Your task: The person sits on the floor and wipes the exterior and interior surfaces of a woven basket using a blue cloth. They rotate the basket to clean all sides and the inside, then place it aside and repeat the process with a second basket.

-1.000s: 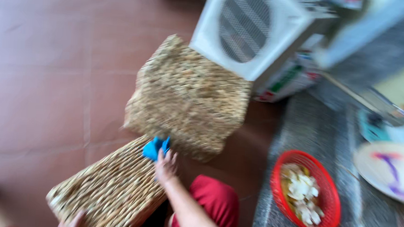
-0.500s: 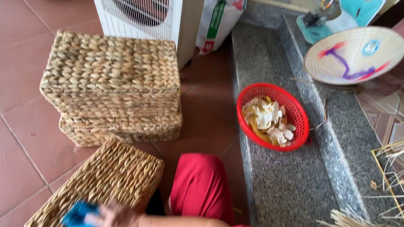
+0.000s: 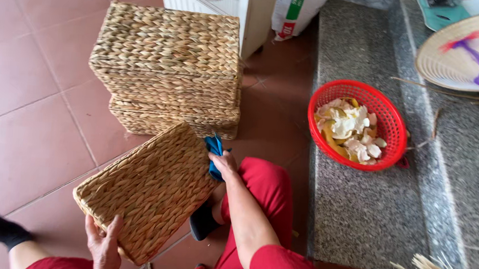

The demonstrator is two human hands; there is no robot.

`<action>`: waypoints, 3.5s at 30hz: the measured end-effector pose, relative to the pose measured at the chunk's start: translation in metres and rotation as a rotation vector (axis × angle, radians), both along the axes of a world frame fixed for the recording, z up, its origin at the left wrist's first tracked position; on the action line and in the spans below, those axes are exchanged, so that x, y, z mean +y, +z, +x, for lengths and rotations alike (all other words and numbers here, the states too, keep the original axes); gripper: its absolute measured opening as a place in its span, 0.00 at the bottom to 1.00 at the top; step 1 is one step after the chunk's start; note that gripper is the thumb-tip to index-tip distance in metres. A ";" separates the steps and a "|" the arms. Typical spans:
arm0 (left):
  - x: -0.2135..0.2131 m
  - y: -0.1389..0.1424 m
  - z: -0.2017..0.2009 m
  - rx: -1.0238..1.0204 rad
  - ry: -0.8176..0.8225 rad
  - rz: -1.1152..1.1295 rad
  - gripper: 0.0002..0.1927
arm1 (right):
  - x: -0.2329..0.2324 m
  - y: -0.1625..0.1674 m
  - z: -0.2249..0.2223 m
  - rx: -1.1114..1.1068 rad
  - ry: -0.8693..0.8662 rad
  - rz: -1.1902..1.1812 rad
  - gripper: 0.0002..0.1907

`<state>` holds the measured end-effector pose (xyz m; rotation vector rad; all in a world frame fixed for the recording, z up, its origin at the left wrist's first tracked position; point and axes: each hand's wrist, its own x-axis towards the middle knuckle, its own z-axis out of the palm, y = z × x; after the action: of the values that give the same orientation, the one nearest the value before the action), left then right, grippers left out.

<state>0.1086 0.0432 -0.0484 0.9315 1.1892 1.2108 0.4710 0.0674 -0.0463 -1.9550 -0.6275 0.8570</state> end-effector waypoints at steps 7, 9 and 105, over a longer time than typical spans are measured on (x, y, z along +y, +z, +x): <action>0.001 0.109 -0.040 -0.087 0.063 0.325 0.35 | -0.001 0.088 -0.025 -0.191 0.064 0.438 0.19; 0.011 0.118 -0.034 -0.190 0.113 0.249 0.34 | -0.001 0.135 -0.009 -0.279 0.046 0.474 0.19; 0.036 0.196 -0.040 0.167 0.110 0.541 0.61 | 0.113 0.091 0.013 0.383 0.295 0.599 0.20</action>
<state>0.0690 0.0790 0.1472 1.4033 1.0675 1.6099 0.4840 0.1805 0.0443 -1.1413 -0.8357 1.0439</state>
